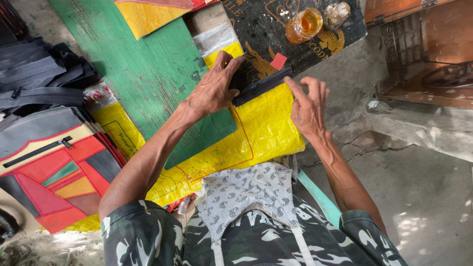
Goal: The person aligns a black zipper along the edge of a fabric panel on the workbench, pressing and positioning the zipper tape against the material. They handle several zipper pieces and fabric panels one at a time, smoothing the zipper into place along the marked edge.
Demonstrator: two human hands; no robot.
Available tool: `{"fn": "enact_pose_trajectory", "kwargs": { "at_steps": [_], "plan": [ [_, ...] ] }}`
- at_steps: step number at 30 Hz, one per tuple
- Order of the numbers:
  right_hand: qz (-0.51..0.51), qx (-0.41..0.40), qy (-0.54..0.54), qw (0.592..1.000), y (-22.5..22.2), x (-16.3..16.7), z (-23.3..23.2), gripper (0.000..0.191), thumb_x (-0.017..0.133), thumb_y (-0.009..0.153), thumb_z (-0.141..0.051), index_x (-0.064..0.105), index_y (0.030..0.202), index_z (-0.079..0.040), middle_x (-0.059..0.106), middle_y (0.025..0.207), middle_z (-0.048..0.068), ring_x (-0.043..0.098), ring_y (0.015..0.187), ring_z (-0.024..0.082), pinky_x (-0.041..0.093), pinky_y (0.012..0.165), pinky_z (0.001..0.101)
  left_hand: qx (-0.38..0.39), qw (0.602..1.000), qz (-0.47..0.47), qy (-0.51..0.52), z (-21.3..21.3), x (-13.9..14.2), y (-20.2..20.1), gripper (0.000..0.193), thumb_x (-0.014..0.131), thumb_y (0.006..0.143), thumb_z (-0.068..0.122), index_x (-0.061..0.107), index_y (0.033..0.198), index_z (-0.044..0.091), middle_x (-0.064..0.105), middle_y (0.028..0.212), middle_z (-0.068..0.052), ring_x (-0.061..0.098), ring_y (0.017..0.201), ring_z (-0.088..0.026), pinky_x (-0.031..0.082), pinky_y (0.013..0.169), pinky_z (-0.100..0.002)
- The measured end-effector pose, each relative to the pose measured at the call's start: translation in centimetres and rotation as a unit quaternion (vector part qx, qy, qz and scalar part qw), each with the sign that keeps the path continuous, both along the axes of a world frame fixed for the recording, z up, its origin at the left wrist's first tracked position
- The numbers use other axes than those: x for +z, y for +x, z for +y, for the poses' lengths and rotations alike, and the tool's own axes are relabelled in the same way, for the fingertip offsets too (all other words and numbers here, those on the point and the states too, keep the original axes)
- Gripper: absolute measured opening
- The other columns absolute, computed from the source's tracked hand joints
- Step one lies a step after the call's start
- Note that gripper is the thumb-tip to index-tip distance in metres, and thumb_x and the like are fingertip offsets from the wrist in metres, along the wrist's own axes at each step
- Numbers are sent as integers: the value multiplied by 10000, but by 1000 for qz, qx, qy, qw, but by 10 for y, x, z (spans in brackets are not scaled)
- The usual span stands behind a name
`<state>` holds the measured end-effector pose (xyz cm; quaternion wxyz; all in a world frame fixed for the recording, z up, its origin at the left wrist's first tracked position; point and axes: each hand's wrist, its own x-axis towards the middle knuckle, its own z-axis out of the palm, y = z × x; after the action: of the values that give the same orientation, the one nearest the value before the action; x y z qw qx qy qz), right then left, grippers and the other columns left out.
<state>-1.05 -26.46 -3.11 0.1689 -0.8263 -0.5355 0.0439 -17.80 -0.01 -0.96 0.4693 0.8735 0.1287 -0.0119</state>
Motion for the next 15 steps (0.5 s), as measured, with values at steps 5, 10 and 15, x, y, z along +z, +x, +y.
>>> {"fn": "enact_pose_trajectory", "kwargs": {
  "at_steps": [5, 10, 15],
  "plan": [
    [-19, -40, -5, 999, 1, 1, 0, 757, 578, 836, 75, 552, 1549, -178, 480, 1198, 122, 459, 1151, 321, 352, 971, 496, 2, 1000, -12, 6, 0, 0, -3, 863, 778, 743, 9, 363, 1501, -15, 451, 1300, -242, 484, 1233, -426, 433, 1052, -472],
    [-62, -40, 29, 997, 16, 15, 1, 426, 586, 814, 59, 730, 1177, -112, 513, 1155, 114, 467, 1125, 319, 354, 960, 491, 2, 1000, -5, -3, 3, -1, -2, 863, 778, 740, 9, 359, 1494, -26, 437, 1317, -257, 484, 1221, -435, 438, 1037, -472],
    [-9, -74, 127, 989, 73, 48, 17, 330, 584, 862, 122, 782, 1042, -71, 491, 1140, 107, 472, 1140, 279, 405, 971, 398, 5, 1000, -14, 1, 4, 1, -3, 852, 780, 749, 13, 371, 1496, -13, 450, 1294, -245, 489, 1234, -435, 434, 1053, -477]
  ]
}}
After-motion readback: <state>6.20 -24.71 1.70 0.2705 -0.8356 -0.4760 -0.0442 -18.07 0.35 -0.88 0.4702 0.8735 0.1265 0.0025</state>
